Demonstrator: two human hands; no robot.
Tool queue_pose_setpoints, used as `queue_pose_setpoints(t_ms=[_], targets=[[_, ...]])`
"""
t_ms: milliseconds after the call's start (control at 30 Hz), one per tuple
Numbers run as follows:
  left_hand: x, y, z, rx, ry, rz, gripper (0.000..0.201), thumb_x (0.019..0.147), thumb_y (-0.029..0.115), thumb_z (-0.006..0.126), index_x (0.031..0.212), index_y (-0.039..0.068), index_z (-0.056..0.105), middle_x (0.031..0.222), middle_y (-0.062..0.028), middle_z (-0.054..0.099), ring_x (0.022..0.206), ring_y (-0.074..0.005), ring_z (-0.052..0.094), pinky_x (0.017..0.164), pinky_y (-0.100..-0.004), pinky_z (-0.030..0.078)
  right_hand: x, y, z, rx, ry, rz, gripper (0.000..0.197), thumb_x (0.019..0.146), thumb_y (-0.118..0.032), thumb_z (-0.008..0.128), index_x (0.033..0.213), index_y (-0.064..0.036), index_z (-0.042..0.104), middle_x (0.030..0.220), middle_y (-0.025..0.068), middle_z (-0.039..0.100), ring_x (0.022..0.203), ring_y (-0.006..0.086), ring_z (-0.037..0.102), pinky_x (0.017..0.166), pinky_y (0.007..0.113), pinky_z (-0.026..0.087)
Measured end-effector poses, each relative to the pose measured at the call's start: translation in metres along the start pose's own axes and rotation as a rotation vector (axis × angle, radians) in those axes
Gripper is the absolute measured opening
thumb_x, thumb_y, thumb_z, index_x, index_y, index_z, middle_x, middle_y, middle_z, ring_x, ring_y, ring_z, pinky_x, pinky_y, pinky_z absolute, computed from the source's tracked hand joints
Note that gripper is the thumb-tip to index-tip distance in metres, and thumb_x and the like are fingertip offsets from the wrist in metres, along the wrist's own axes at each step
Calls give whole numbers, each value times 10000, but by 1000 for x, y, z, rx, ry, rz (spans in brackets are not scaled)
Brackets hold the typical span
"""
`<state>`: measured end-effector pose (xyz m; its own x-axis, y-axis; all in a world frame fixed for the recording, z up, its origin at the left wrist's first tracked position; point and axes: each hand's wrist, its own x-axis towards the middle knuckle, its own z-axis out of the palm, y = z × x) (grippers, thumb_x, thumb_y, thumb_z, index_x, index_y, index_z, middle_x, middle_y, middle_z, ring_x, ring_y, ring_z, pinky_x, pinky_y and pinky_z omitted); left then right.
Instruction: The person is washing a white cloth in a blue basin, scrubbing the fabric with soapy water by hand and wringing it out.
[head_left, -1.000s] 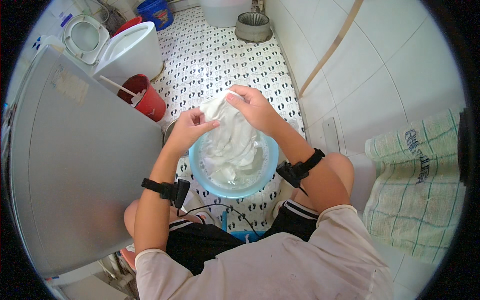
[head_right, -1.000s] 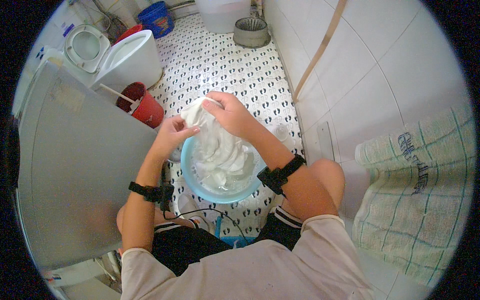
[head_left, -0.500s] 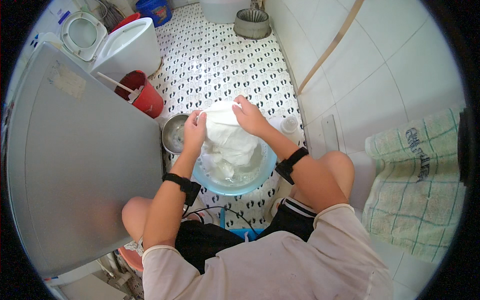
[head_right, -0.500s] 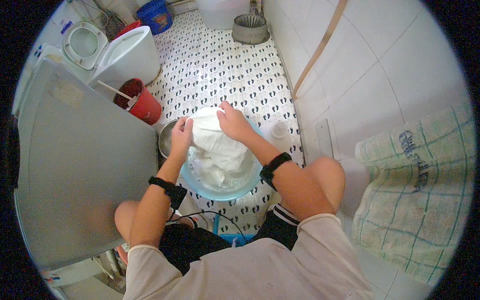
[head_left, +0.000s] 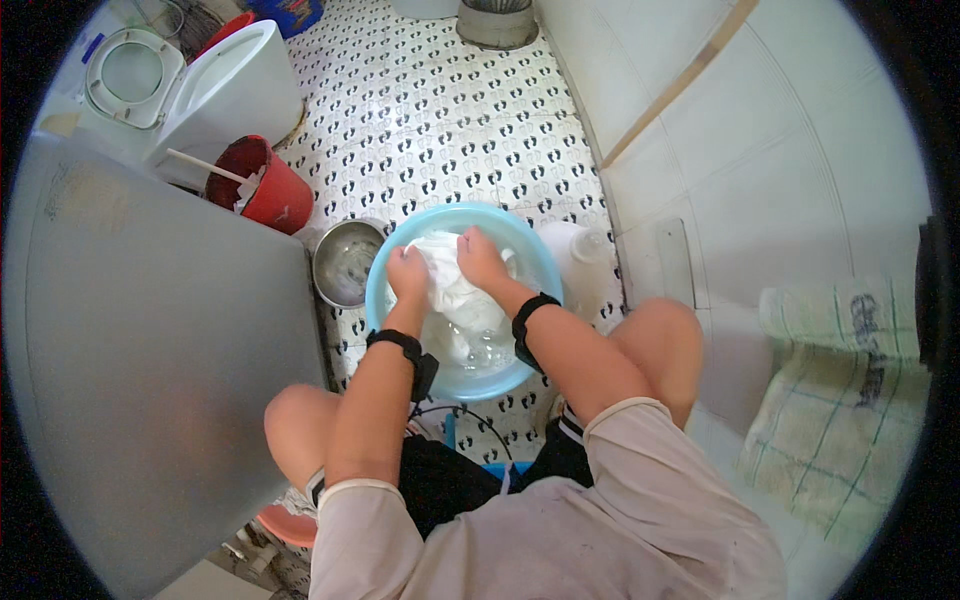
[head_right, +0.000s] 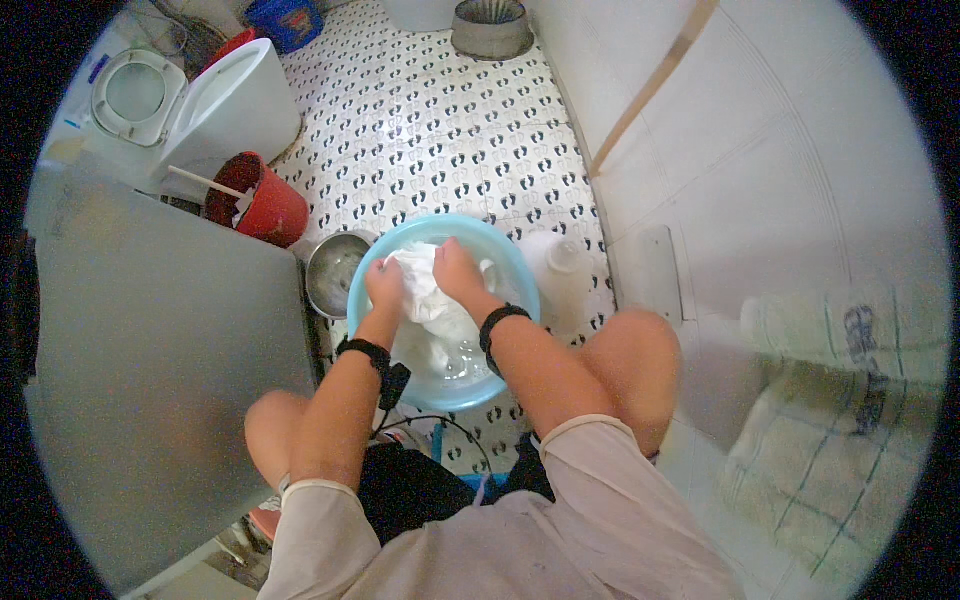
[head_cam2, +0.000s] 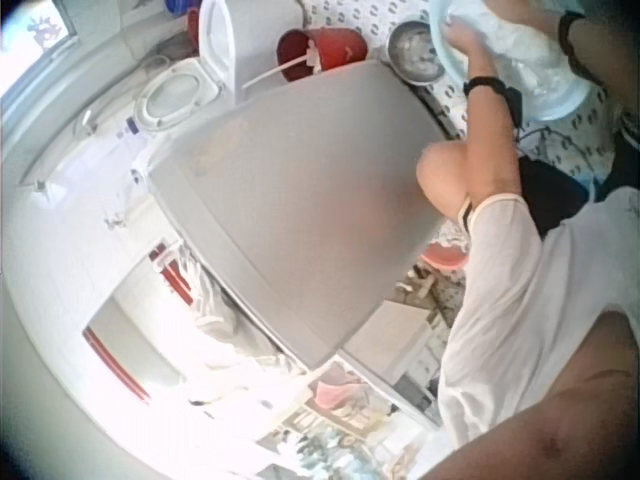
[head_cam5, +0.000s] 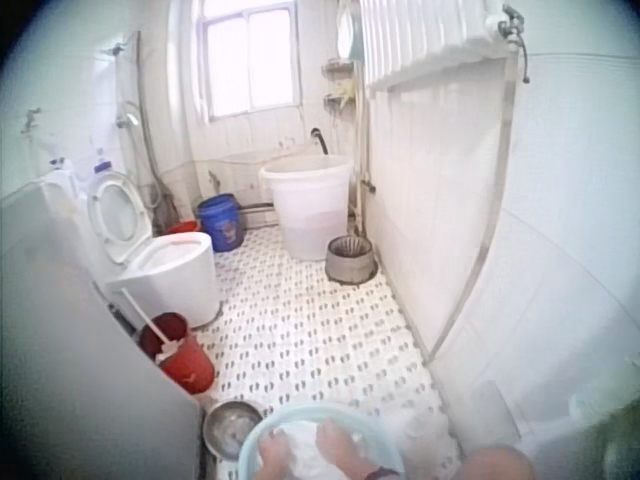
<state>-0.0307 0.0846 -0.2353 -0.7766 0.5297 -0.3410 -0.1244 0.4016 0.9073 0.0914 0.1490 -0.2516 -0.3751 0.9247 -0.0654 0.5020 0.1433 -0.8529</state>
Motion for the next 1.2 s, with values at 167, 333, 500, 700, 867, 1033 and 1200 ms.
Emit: queue_pose_setpoints(t_ms=[167,333,500,700,867,1033,1200], targets=[[-2,-5,0,454,16,32,480,847,341,555,1107,-61,578,1059,-276,615,1015,-422,575,885,-435,437,-15,-19,1,-161,-171,169,370,951,-350,390,1005,-8,520,938,283,603,893,455,576,788,526,449],[-3,-18,12,602,16,-10,404,846,274,527,1052,-66,600,1050,-300,603,1011,-446,570,898,-478,433,-9,-14,9,-187,-230,207,438,887,-419,489,962,2,586,972,259,621,922,438,585,810,489,456],[6,-29,17,589,-13,-47,382,805,246,571,1009,-76,599,1010,-307,614,980,-439,593,879,-457,453,-3,-12,10,-264,-295,283,363,868,-340,522,971,1,597,1007,254,619,956,425,581,830,484,460],[15,-41,8,512,16,-57,372,790,238,596,968,-88,617,993,-284,632,972,-409,609,861,-433,455,-4,-19,13,-250,-247,321,299,873,-250,524,1029,1,568,1044,250,605,987,430,566,847,487,456],[-3,5,-2,442,-200,30,367,834,221,599,1048,-76,617,958,-205,660,869,-289,640,767,-374,469,5,3,2,-73,-75,209,300,888,-239,517,1068,0,530,1023,254,603,974,425,572,843,473,448],[-1,7,-32,129,-278,79,333,887,221,582,1052,-65,624,908,-109,661,793,-156,591,722,-308,464,-4,-26,-16,143,-63,10,286,905,-236,517,1055,8,518,1009,254,603,955,415,578,842,444,449],[-20,54,-47,-19,-320,243,302,916,215,569,1042,-51,634,886,-48,651,764,-111,559,701,-266,446,-3,-57,-51,191,-57,-99,305,893,-250,546,1036,19,540,1019,244,607,958,376,590,842,417,453]])
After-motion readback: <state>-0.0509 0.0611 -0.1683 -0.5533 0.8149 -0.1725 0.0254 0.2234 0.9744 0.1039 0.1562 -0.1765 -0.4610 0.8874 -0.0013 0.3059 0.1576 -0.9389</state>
